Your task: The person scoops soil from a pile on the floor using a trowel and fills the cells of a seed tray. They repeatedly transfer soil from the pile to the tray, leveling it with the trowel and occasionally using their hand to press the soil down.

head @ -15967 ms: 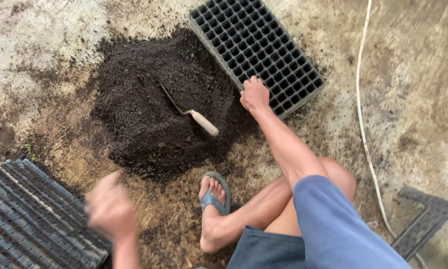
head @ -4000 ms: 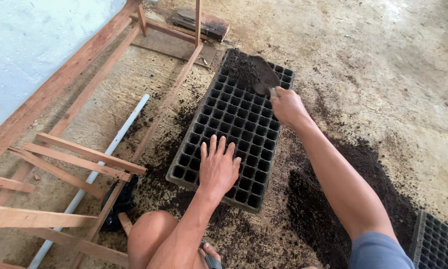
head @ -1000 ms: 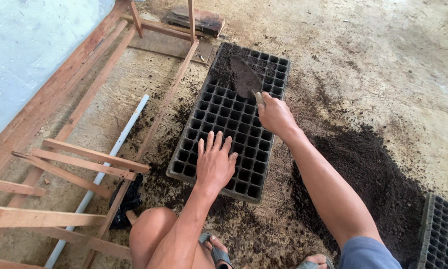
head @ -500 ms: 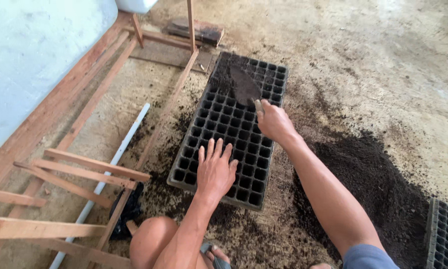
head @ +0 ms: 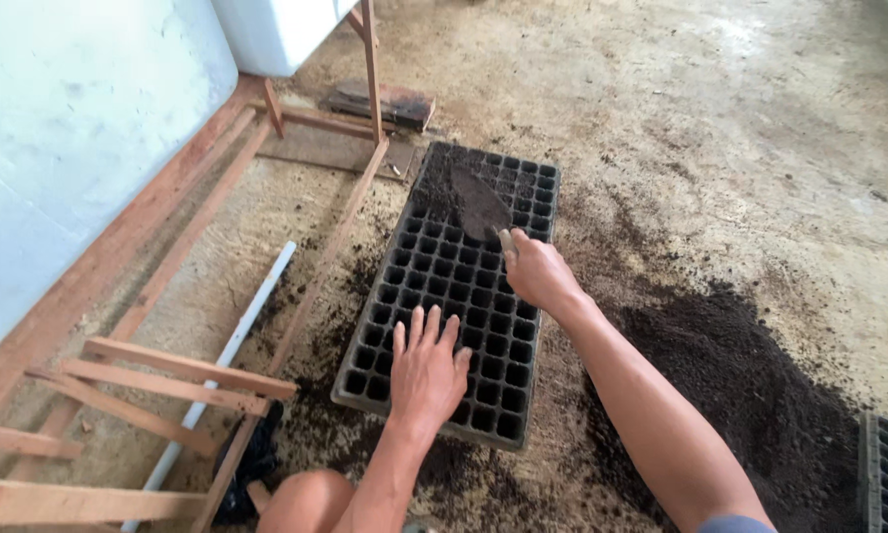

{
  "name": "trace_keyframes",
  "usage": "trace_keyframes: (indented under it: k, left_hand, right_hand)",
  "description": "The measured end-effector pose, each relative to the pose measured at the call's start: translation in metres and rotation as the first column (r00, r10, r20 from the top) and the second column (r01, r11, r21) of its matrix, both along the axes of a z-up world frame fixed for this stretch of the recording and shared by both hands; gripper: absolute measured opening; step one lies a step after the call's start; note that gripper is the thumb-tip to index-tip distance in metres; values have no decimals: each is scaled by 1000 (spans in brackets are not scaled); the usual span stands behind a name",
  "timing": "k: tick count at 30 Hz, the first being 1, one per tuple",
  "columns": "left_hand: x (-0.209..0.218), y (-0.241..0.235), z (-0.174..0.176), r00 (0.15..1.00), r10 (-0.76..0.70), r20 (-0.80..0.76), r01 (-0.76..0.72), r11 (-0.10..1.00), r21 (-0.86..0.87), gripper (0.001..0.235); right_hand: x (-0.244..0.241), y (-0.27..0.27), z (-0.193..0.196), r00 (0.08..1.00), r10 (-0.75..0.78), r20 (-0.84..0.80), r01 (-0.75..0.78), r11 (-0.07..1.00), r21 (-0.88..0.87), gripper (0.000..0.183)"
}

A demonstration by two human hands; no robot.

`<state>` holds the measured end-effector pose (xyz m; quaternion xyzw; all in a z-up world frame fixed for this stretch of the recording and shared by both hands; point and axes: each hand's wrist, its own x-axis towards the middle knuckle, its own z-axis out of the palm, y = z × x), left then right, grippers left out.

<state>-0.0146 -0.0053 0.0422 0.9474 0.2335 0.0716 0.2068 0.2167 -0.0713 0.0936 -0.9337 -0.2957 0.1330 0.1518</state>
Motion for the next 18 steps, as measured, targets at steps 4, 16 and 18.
trace_keyframes:
  k: [4, 16, 18]
  left_hand:
    - [1, 4, -1, 999, -24, -27, 22, 997, -69, 56]
    - [-1, -1, 8, 999, -16, -30, 13, 994, -105, 54]
    - [-3, -1, 9, 999, -13, -39, 8, 993, -120, 55]
  right_hand:
    - [-11, 0, 19, 999, 20, -40, -19, 1000, 14, 56]
    - [18, 2, -20, 1000, -3, 10, 3, 1000, -14, 54]
    - [21, 3, -26, 1000, -13, -3, 12, 999, -29, 56]
